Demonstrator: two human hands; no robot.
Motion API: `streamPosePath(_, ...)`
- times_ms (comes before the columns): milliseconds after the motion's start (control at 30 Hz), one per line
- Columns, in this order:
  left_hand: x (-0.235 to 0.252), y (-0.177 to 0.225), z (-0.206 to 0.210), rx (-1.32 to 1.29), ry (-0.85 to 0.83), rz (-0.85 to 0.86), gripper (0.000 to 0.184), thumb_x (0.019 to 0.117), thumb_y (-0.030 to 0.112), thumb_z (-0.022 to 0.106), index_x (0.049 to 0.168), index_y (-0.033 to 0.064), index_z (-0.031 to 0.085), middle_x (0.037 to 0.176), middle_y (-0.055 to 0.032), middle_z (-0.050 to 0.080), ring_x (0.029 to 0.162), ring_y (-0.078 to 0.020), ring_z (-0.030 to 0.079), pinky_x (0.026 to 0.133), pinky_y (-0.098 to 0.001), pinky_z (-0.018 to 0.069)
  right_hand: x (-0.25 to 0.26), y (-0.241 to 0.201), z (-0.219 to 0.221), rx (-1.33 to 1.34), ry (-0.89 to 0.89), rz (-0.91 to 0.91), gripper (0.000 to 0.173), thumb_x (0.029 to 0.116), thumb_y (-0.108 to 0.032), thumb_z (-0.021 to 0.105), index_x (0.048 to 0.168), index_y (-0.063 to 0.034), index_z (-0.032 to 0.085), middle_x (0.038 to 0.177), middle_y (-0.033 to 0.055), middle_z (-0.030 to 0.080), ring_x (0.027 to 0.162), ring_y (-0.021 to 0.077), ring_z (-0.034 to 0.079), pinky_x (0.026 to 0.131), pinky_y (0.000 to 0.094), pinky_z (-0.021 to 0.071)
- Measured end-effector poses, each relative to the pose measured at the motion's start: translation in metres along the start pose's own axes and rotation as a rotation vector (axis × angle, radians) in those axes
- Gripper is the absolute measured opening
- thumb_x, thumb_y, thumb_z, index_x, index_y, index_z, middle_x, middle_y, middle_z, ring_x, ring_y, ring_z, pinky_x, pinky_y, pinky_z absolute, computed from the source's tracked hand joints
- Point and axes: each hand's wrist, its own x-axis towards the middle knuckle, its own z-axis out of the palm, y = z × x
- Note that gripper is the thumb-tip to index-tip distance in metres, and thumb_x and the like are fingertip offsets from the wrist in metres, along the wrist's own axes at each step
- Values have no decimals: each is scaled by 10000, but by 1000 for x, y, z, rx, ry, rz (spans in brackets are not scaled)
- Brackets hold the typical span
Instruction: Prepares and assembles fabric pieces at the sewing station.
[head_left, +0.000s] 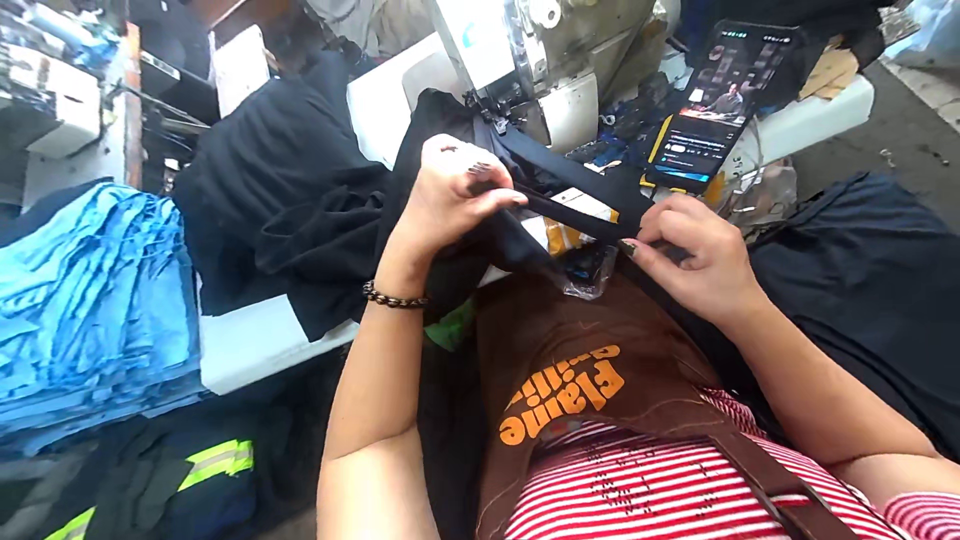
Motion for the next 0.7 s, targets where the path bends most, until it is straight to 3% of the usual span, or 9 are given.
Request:
streamPosePath(100,0,3,1,-209,92,-78,113,844,164,818,857,83,741,919,-34,741,991,-112,652,1050,-385,388,6,4,3,-1,59,12,179,940,-144,676,809,-23,663,937,90,581,769,59,551,635,143,465)
streamPosePath(200,-3,5,6,-412,178,-178,181,754,56,857,834,95,699,937,16,722,967,-58,657,923,-259,514,10,8,5,-12,80,23,196,932,-136,695,774,-33,644,915,85,569,776,73,544,644,157,459)
streamPosePath(367,-6,9,10,-567,270,-224,334,698,-17,877,862,152,639,931,70,707,930,-44,677,861,-238,567,13,13,11,-76,93,97,190,915,-140,724,790,-20,645,867,88,580,706,89,532,585,185,445)
streamPosePath(467,-4,10,10,-638,288,-212,387,683,-43,867,871,182,615,917,84,702,908,-49,680,843,-249,575,14,16,10,-63,50,158,156,938,-164,728,992,-27,676,896,89,639,706,123,558,609,253,470)
streamPosePath(533,0,6,8,-644,263,-186,374,701,-47,854,898,166,617,921,73,705,897,-53,683,828,-256,584,14,17,8,-26,-46,134,193,962,-170,701,1103,-40,723,965,98,692,783,152,632,695,307,549)
streamPosePath(600,5,-4,4,-474,196,-168,264,773,14,834,935,98,643,968,23,706,949,-71,679,887,-274,573,11,12,6,60,-151,38,152,961,-176,676,982,-46,753,915,53,675,846,118,639,765,274,557)
streamPosePath(633,7,-11,0,-272,133,-160,210,833,102,812,973,57,663,1009,-21,699,993,-98,660,949,-298,526,9,5,5,129,-201,-8,156,955,-186,673,931,-52,748,899,26,660,861,86,628,774,239,548)
streamPosePath(667,8,-21,-5,-31,41,-156,255,895,226,773,1020,25,679,1054,-95,699,1047,-190,640,1017,-416,428,8,-5,3,205,-237,-51,168,959,-195,667,900,-53,736,902,9,656,884,58,625,788,206,543)
streamPosePath(700,6,-29,-11,241,-74,-162,385,948,378,701,1069,14,677,1093,-159,695,1082,-302,646,1033,-557,389,7,-14,1,266,-252,-90,187,972,-200,661,879,-50,723,913,3,656,903,43,628,794,184,546)
